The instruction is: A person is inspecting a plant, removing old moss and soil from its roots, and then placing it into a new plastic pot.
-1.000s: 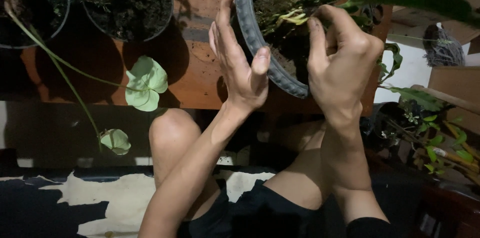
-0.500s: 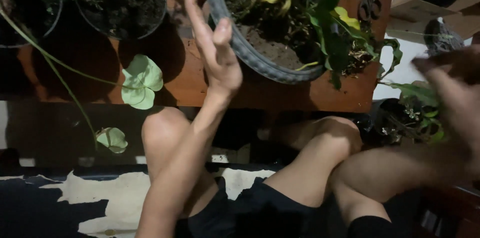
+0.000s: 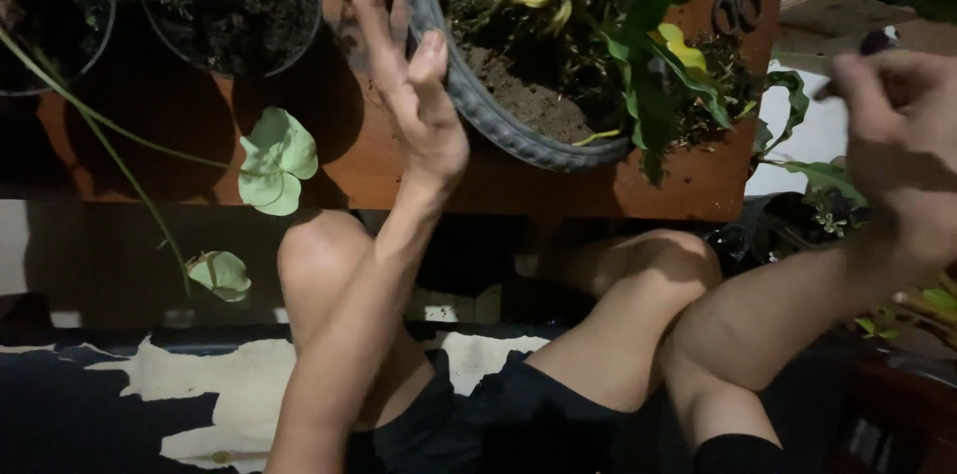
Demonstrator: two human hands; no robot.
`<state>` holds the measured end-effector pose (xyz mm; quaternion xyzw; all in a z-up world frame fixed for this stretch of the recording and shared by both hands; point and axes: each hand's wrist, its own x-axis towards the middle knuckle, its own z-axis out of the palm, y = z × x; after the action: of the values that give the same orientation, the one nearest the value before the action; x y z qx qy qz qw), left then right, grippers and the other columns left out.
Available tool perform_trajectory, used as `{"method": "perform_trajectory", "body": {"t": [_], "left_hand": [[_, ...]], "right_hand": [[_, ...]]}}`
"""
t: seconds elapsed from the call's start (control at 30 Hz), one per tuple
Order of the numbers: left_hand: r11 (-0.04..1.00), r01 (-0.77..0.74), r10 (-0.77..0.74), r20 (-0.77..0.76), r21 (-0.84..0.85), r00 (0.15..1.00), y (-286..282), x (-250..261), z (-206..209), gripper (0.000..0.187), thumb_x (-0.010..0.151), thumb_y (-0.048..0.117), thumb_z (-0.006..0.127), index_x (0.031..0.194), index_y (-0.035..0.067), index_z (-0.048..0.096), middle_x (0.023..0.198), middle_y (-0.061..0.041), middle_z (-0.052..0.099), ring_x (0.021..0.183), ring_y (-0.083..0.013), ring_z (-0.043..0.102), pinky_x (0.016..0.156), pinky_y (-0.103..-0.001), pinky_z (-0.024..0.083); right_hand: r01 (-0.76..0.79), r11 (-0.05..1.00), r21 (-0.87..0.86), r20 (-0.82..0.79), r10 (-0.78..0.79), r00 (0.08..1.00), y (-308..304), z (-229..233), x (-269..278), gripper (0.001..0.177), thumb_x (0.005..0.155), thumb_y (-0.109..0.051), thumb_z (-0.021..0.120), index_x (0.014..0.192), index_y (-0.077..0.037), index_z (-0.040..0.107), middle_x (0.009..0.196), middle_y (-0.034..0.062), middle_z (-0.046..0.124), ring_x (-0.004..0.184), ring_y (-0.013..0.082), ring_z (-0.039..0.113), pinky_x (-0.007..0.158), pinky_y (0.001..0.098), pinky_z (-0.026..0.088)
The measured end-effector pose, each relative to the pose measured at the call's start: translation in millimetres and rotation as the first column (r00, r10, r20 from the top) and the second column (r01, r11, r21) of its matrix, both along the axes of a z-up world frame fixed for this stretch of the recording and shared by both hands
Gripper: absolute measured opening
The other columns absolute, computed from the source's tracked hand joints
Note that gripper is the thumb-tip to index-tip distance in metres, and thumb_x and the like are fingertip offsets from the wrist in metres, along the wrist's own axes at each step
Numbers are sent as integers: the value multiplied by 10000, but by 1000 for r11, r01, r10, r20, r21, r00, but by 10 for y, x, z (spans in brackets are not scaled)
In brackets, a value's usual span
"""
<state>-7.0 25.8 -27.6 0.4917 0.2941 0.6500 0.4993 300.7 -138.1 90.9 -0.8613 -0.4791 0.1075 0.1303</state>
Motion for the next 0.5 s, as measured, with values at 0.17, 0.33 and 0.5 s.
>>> {"method": "perform_trajectory", "body": {"t": [0.17, 0.33, 0.5], "left_hand": [[999, -53, 54, -256, 12, 965, 21, -18, 239, 426, 1058, 408, 395, 1415, 289, 594, 1489, 37, 566, 1510, -175, 419, 1327, -490, 346], [998, -68, 65, -186, -9, 980, 15, 48, 175, 378, 1109, 493, 399, 1384, 314, 588, 1503, 29, 495, 1514, -197, 444, 1286, -527, 391], [997, -73, 77, -127, 36, 989, 87, 63, 81, 382, 1153, 555, 372, 1390, 320, 555, 1416, 59, 540, 1411, -174, 521, 1251, -459, 464]], "right_hand": [[-107, 991, 74, -61, 112, 992, 231, 140, -343, 229, 1204, 48, 719, 1415, 128, 678, 767, 114, 475, 653, 199, 458, 537, 354, 353], [-258, 965, 48, -5, 258, 966, 210, 180, -380, 128, 1271, 36, 700, 1222, 144, 750, 1046, 257, 740, 910, 311, 718, 733, 386, 570], [-71, 990, -124, -47, 66, 997, 529, -6, -457, 382, 1226, -204, 484, 1249, 45, 774, 1094, 215, 752, 878, 321, 671, 631, 440, 449]]}}
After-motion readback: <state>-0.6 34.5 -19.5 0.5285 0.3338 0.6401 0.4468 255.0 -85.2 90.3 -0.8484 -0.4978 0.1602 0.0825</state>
